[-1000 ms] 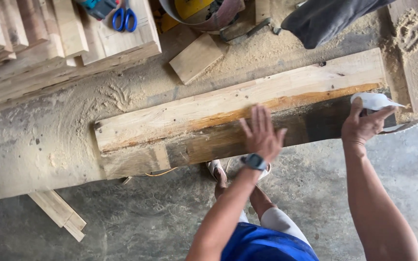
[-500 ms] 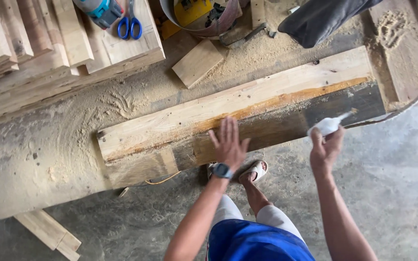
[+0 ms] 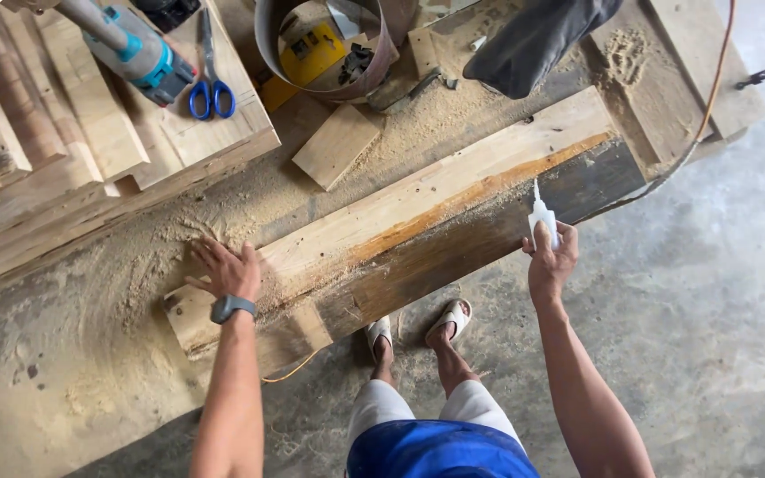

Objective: Applying a liquid substance to a wooden board, wiping it across the surface, and then sanding the board with a power sander.

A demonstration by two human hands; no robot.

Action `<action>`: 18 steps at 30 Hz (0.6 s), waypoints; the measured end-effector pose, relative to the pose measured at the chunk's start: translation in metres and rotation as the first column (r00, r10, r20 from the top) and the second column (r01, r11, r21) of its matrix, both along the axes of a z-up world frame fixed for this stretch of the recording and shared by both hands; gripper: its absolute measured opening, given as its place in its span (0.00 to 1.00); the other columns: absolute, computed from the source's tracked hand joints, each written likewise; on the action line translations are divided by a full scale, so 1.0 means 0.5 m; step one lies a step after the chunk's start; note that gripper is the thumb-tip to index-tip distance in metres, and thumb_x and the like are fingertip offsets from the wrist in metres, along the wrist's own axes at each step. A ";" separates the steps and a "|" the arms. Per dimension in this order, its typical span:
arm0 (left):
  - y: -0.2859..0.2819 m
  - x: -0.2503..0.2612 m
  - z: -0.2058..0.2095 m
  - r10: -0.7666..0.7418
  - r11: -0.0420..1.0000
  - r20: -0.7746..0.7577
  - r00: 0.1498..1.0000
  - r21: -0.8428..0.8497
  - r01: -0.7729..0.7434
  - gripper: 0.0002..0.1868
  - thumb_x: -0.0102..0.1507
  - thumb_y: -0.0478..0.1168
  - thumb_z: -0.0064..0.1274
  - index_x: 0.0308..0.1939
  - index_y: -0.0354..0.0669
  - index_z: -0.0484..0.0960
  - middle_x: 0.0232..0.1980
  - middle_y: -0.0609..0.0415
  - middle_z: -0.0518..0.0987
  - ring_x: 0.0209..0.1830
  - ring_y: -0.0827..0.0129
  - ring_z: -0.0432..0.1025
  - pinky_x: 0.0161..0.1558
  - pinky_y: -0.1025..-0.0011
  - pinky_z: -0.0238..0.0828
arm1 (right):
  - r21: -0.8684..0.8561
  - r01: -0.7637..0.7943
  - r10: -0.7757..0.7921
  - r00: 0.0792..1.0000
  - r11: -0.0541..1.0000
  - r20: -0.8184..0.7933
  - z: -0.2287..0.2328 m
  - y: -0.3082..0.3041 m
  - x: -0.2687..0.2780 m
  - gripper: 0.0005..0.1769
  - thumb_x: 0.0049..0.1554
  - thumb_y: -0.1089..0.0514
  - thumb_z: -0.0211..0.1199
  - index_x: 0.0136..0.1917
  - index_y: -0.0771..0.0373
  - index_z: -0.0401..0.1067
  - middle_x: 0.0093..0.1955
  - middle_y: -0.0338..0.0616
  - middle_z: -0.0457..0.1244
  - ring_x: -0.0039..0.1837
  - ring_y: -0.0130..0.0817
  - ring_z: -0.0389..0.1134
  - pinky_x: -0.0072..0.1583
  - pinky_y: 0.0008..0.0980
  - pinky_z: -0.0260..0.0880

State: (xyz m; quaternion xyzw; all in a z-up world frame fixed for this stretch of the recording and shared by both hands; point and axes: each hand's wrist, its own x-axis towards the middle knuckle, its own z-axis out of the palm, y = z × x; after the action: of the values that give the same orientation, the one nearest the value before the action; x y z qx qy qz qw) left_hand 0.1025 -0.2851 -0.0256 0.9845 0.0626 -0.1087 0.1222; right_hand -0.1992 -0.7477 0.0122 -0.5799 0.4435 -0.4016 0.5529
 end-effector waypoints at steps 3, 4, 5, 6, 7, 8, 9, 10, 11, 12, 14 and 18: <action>-0.017 0.034 0.081 -0.089 0.994 -0.143 0.986 0.049 0.097 0.60 0.58 0.72 0.38 0.83 0.36 0.42 0.85 0.32 0.40 0.86 0.45 0.35 0.76 0.28 0.29 | -0.043 0.072 -0.075 0.994 0.996 -0.084 0.012 0.010 0.020 0.18 0.64 0.56 0.70 0.57 0.73 0.69 0.35 0.52 0.62 0.33 0.31 0.69 0.46 0.37 0.83; -0.035 0.034 0.127 -0.097 0.994 -0.145 0.985 0.043 0.104 0.60 0.58 0.72 0.38 0.83 0.36 0.42 0.85 0.32 0.40 0.86 0.45 0.35 0.76 0.28 0.29 | -0.049 0.078 -0.082 0.993 0.996 -0.086 0.008 0.007 0.018 0.18 0.64 0.56 0.70 0.57 0.73 0.69 0.35 0.52 0.62 0.33 0.31 0.69 0.46 0.37 0.83; -0.050 0.035 0.175 -0.093 0.995 -0.193 0.977 0.022 0.099 0.58 0.57 0.67 0.36 0.83 0.36 0.39 0.85 0.32 0.38 0.86 0.45 0.33 0.75 0.30 0.34 | -0.057 0.098 -0.104 0.988 0.994 -0.116 0.003 0.004 0.021 0.18 0.64 0.55 0.71 0.56 0.72 0.70 0.34 0.53 0.62 0.32 0.32 0.70 0.44 0.36 0.83; -0.065 0.036 0.224 -0.089 0.996 -0.240 0.967 0.002 0.092 0.56 0.57 0.61 0.34 0.83 0.36 0.36 0.84 0.32 0.37 0.86 0.44 0.32 0.75 0.31 0.38 | -0.066 0.117 -0.125 0.981 0.991 -0.145 -0.001 0.000 0.024 0.19 0.63 0.55 0.72 0.56 0.71 0.71 0.32 0.53 0.63 0.31 0.33 0.71 0.43 0.35 0.83; -0.058 0.049 0.207 -0.095 0.995 -0.240 0.966 -0.003 0.097 0.56 0.57 0.61 0.34 0.83 0.36 0.36 0.84 0.32 0.37 0.86 0.44 0.32 0.75 0.31 0.38 | -0.071 0.121 -0.130 0.981 0.990 -0.145 -0.001 -0.002 0.029 0.19 0.63 0.55 0.72 0.56 0.71 0.71 0.32 0.53 0.63 0.31 0.33 0.71 0.43 0.35 0.83; -0.052 0.062 0.189 -0.109 0.992 -0.255 0.961 0.036 0.122 0.59 0.56 0.64 0.39 0.83 0.35 0.37 0.84 0.30 0.40 0.85 0.42 0.35 0.72 0.33 0.48 | -0.082 0.132 -0.144 0.975 0.988 -0.170 -0.002 -0.005 0.033 0.18 0.62 0.54 0.73 0.55 0.70 0.73 0.32 0.53 0.63 0.32 0.32 0.71 0.42 0.34 0.82; -0.043 0.070 0.171 -0.119 0.987 -0.271 0.955 0.076 0.144 0.61 0.55 0.66 0.43 0.82 0.34 0.38 0.83 0.28 0.42 0.84 0.40 0.39 0.70 0.34 0.57 | -0.093 0.138 -0.154 0.968 0.986 -0.197 -0.003 -0.007 0.035 0.17 0.61 0.54 0.73 0.55 0.69 0.74 0.32 0.54 0.64 0.32 0.32 0.71 0.41 0.33 0.81; -0.036 0.073 0.150 -0.120 0.987 -0.273 0.954 0.072 0.145 0.61 0.55 0.66 0.43 0.82 0.34 0.38 0.83 0.28 0.42 0.84 0.40 0.39 0.70 0.34 0.57 | -0.097 0.139 -0.156 0.968 0.986 -0.199 -0.008 -0.007 0.031 0.17 0.61 0.54 0.73 0.55 0.69 0.74 0.32 0.54 0.64 0.32 0.32 0.71 0.41 0.33 0.81; -0.028 0.082 0.132 -0.121 0.986 -0.293 0.948 0.076 0.149 0.64 0.55 0.68 0.47 0.83 0.35 0.37 0.83 0.29 0.41 0.84 0.41 0.38 0.68 0.35 0.60 | -0.108 0.159 -0.179 0.961 0.981 -0.212 -0.013 -0.007 0.033 0.16 0.60 0.54 0.74 0.54 0.67 0.75 0.32 0.55 0.64 0.32 0.33 0.71 0.39 0.33 0.81; -0.021 0.091 0.114 -0.122 0.985 -0.314 0.942 0.081 0.154 0.66 0.56 0.70 0.50 0.83 0.35 0.36 0.83 0.29 0.41 0.85 0.41 0.38 0.67 0.35 0.62 | -0.119 0.179 -0.203 0.953 0.977 -0.225 -0.019 -0.007 0.035 0.16 0.59 0.54 0.75 0.53 0.65 0.77 0.32 0.55 0.64 0.32 0.34 0.71 0.38 0.32 0.80; -0.031 0.087 0.133 -0.119 0.984 -0.329 0.937 0.089 0.156 0.65 0.57 0.69 0.50 0.83 0.34 0.37 0.83 0.29 0.42 0.84 0.41 0.38 0.68 0.37 0.62 | -0.112 0.197 -0.218 0.950 0.974 -0.224 -0.012 -0.001 0.044 0.16 0.59 0.54 0.75 0.53 0.66 0.77 0.33 0.57 0.64 0.33 0.35 0.71 0.39 0.32 0.81; -0.031 0.088 0.142 -0.115 0.987 -0.358 0.926 0.067 0.149 0.63 0.60 0.67 0.51 0.83 0.33 0.35 0.83 0.28 0.39 0.85 0.41 0.35 0.69 0.39 0.63 | -0.107 0.230 -0.249 0.942 0.967 -0.227 -0.023 -0.002 0.045 0.17 0.58 0.53 0.75 0.53 0.67 0.77 0.36 0.61 0.65 0.35 0.38 0.71 0.40 0.35 0.82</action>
State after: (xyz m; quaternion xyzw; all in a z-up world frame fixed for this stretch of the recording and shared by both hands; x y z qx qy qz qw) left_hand 0.1463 -0.3005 0.0453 0.9556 0.0220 -0.2886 0.0555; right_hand -0.1769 -0.7485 0.0007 -0.5873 0.5576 -0.4105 0.4192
